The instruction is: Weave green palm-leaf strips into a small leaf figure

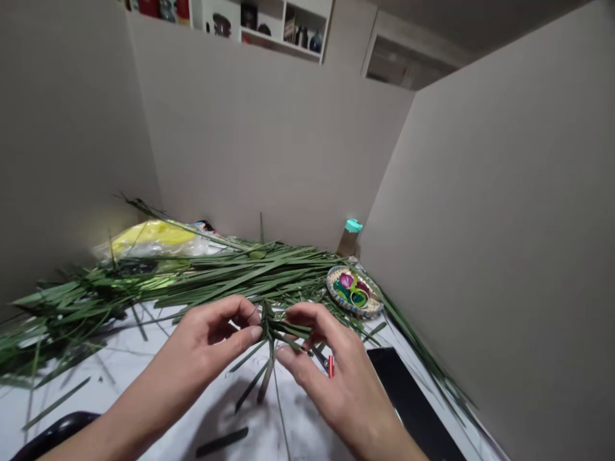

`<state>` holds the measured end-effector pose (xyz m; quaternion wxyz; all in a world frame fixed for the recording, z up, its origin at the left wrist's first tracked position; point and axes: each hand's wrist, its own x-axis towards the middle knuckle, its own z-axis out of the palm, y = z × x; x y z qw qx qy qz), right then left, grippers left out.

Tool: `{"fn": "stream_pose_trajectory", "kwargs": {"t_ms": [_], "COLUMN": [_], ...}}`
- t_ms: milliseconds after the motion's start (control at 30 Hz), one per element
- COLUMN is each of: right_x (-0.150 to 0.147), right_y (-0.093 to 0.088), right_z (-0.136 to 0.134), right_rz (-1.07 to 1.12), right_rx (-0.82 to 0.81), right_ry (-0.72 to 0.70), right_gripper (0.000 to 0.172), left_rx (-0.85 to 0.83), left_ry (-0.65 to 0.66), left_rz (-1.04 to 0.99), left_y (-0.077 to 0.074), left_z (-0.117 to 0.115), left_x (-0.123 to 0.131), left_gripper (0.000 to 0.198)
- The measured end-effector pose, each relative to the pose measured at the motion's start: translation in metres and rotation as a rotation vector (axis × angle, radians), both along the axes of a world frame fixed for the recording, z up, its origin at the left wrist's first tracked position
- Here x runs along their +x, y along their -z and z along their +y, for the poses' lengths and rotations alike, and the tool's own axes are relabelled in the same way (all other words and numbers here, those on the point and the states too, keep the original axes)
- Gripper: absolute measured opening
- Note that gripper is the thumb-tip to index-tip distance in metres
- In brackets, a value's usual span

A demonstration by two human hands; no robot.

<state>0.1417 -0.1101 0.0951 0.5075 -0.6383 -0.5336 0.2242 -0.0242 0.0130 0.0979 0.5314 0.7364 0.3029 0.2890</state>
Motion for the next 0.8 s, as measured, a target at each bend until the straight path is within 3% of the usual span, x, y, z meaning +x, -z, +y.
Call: {"fn": "stream_pose_trajectory", "kwargs": {"t_ms": [133,467,633,800], "right_x": [-0.004,-0.006,-0.003,0.002], "right_y": [-0.015,-0.035,-0.03,-0.022], "right_z": [0.014,0.044,0.061,0.071], "right_rz": [0.16,0.511,0.624,0.648], "right_rx": [0.169,0.439,0.528,0.553], "right_ry": [0.014,0.005,0.054,0.095], "right_gripper": [0.023,0.024,0.021,0.018], "left_rx": [0.018,-0.099,-0.117,-0.091], "left_ry": [0.01,-0.05,-0.049,0.023], "left_rz": [-0.151,-0.602,-0.701,-0.617], "left_y": [-0.011,-0.029,-0.009,0.011], "left_z": [-0.005,0.007,0.007,0.004], "left_x": [0.007,0.047,0.061,0.064], "left_gripper": [0.03,0.02,0.03,0.053]}}
